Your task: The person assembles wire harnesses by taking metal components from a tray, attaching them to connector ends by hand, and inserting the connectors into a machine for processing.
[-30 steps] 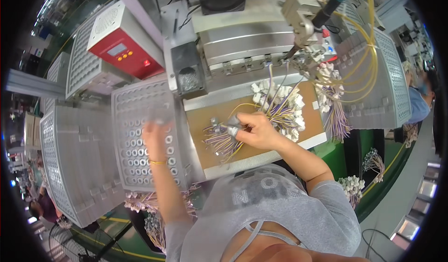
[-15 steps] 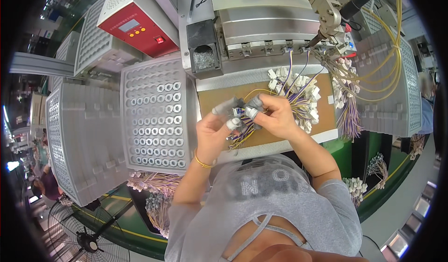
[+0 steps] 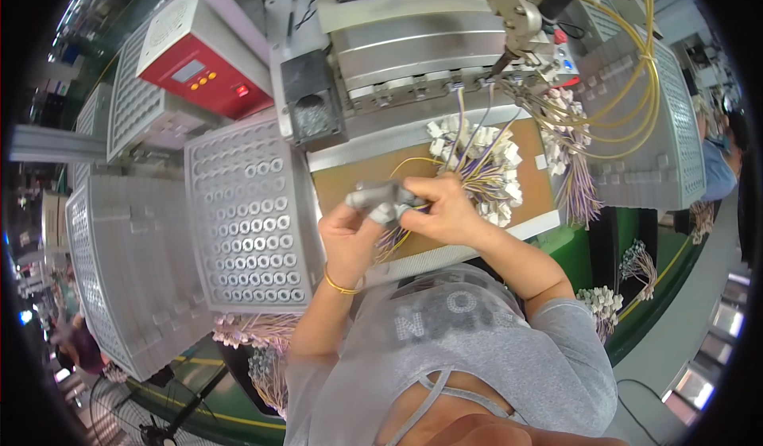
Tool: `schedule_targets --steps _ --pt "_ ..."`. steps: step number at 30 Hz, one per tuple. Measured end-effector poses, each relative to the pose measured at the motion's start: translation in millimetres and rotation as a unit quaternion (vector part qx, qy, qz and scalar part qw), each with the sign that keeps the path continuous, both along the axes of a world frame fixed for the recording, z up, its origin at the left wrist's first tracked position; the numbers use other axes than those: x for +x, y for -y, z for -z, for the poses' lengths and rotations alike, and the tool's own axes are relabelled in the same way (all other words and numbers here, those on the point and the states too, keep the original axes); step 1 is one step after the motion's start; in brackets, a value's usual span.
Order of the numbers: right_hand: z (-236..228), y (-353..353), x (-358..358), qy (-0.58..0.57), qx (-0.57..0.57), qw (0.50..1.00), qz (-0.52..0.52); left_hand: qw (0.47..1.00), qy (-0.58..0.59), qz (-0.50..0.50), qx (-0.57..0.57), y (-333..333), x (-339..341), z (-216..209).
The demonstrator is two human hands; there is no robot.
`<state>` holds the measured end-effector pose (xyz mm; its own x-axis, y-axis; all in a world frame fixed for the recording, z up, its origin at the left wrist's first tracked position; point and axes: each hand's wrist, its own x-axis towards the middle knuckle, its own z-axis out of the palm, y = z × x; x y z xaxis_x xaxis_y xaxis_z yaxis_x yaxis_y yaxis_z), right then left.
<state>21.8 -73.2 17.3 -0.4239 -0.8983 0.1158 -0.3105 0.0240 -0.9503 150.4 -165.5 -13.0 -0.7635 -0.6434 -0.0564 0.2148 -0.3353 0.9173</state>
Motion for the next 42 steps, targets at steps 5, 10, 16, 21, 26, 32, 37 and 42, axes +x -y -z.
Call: schedule_targets --steps 5,10,16,21,26,32,37,42 --pt "-3.5 -2.2 2.4 0.12 0.042 0.992 0.022 0.987 -0.034 0.004 0.16 1.6 -5.7 -1.2" --pt "7.4 -2.7 -8.0 0.172 0.052 0.984 -0.015 0.97 -0.071 0.084 0.215 -4.9 -11.3 4.5" --pt "3.8 9.2 3.7 0.029 -0.04 0.999 0.019 0.859 0.134 0.063 -0.49 -29.8 -17.9 95.5" --pt "-9.3 -6.2 16.8 -0.126 -0.173 0.97 -0.119 0.904 0.068 0.161 -0.391 -24.4 -12.6 83.4" --pt "23.6 -62.6 -74.6 -0.069 -0.024 0.969 0.237 0.857 0.161 0.091 -0.482 -23.5 -28.6 68.4" --pt "34.9 -67.4 -128.9 0.225 -0.238 0.79 0.518 0.861 0.177 0.117 -0.463 -22.0 -23.7 61.5" --pt "75.1 -68.6 -162.1 0.276 -0.281 0.819 0.417 0.888 0.187 0.061 -0.416 -0.6 -20.9 40.5" --pt "45.6 -65.9 -144.9 0.423 -0.307 0.716 0.462 0.895 0.184 -0.032 -0.405 50.7 -10.3 64.1"
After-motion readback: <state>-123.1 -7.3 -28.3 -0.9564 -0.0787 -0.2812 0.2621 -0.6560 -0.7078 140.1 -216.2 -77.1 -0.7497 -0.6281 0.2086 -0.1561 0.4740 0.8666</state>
